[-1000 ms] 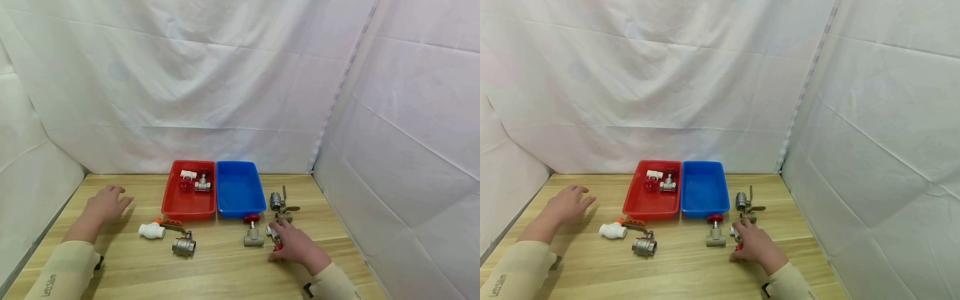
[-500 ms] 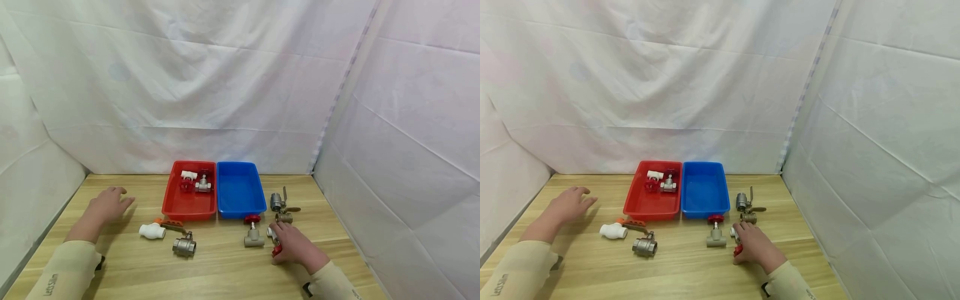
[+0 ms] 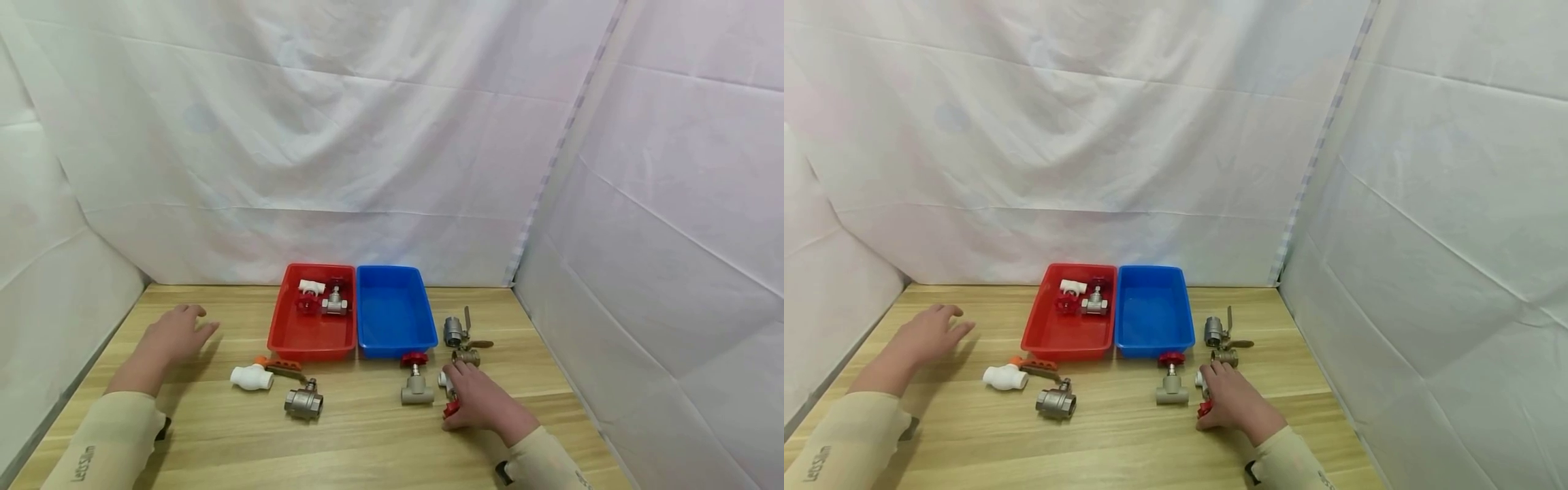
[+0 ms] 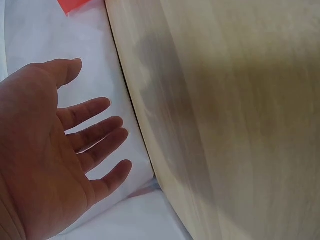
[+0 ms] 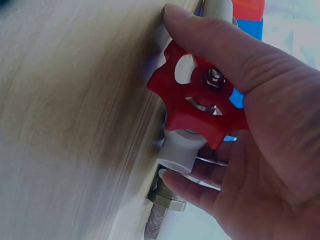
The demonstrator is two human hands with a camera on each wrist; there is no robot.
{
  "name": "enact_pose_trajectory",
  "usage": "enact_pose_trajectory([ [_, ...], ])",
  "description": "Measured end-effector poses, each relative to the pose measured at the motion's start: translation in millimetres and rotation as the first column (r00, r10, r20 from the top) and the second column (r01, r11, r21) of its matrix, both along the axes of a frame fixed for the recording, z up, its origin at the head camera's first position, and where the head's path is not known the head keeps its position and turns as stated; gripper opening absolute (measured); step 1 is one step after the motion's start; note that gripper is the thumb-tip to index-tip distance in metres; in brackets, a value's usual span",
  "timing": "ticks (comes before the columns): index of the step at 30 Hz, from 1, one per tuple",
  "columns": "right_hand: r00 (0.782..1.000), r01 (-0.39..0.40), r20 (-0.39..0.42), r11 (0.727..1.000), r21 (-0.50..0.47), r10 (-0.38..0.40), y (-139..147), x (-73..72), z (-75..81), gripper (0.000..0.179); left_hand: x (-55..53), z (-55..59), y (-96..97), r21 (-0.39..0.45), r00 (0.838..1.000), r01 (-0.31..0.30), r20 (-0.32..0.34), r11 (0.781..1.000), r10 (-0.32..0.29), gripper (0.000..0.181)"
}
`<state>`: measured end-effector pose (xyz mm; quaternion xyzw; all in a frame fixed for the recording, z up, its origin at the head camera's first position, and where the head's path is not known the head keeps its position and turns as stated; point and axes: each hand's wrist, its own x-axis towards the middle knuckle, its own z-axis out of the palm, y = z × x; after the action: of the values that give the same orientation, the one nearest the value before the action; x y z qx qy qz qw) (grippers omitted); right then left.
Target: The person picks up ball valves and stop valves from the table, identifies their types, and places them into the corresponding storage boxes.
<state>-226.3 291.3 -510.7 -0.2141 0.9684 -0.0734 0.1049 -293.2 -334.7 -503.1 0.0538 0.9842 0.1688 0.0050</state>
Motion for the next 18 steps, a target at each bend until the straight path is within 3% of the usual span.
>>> enact_pose_trajectory([
  [7,0.999,0.033,0.019,0.999,-0.022,-0.033,0,0.8,7.8,0.112,-1.9,-3.5,-2.1,0.006,1.0,0.004,-0.01,1.0,-0.004,0.065],
  [18,1.0,-0.027,-0.003,0.99,-0.141,0.027,-18,-4.7,52.7,0.1,-4.3,-6.3,-4.9,0.025,1.0,0.005,-0.004,1.0,-0.005,0.064],
])
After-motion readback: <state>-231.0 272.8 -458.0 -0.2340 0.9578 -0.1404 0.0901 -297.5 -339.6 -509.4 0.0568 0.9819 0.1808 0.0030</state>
